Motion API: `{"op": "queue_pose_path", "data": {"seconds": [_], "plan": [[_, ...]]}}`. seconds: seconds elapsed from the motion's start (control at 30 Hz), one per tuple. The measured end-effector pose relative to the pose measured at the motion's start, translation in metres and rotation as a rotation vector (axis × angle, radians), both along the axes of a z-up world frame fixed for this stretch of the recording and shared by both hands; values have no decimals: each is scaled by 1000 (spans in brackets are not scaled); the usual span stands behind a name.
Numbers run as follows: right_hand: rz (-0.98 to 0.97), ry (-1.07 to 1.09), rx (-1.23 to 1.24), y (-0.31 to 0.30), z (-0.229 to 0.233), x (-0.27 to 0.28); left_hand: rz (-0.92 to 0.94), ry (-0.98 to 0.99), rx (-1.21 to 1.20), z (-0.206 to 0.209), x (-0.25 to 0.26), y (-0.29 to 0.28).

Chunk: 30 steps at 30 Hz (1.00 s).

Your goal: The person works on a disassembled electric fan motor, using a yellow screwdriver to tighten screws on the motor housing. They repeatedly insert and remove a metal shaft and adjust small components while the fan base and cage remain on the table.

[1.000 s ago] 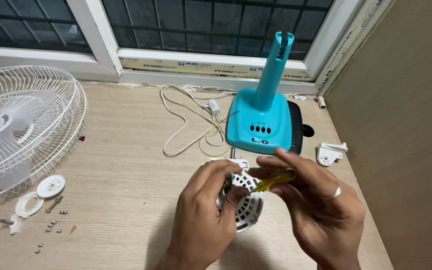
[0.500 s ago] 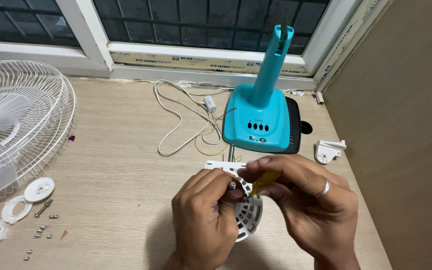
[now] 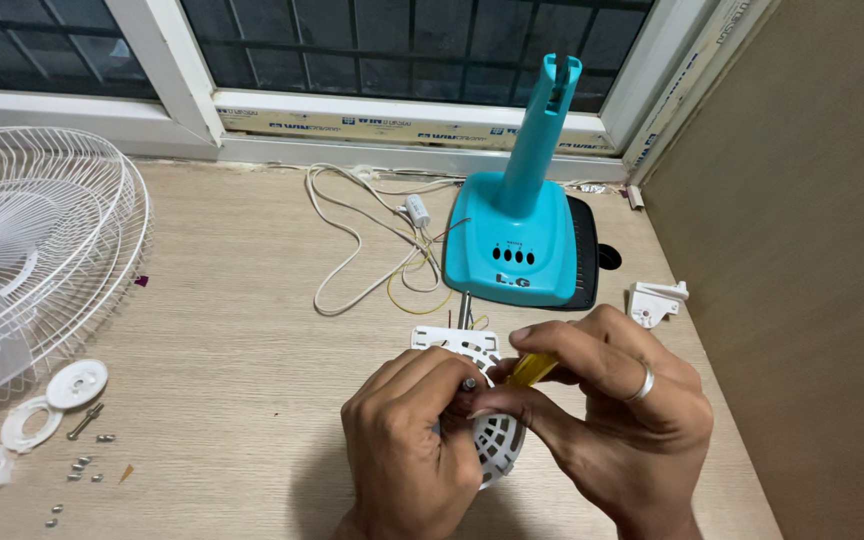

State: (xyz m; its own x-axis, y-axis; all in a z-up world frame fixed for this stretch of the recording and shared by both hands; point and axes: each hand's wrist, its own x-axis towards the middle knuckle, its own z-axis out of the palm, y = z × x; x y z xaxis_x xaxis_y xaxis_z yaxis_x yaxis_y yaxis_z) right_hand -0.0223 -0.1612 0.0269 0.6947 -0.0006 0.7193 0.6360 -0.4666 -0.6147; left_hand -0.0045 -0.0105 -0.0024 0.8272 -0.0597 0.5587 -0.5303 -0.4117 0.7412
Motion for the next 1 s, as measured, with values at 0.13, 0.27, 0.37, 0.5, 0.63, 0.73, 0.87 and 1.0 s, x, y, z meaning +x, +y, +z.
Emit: {"op": "queue_pose_path", "data": {"seconds": [0.13, 0.27, 0.37, 0.5, 0.63, 0.73, 0.87, 1.0], "plan": [[-51, 27, 6, 3, 1, 1, -10, -21, -18, 1, -1, 0], [71, 44, 29, -1, 11, -6, 1, -53, -15, 3, -1, 1], [65, 10, 4, -2, 11, -9, -1, -75, -18, 2, -2, 1], [14, -7, 30, -1, 7, -8, -6, -99, 1, 2, -2, -1], [-34, -11, 76, -1, 5, -7, -1, -83, -23, -1, -3, 2], [-80, -46, 50, 1, 4, -7, 12, -37, -15, -2, -2, 1], [-63, -29, 51, 0, 6, -10, -36, -65, -4, 2, 0, 3], [19, -9, 398, -6, -1, -12, -108, -2, -7, 7, 2, 8]]}}
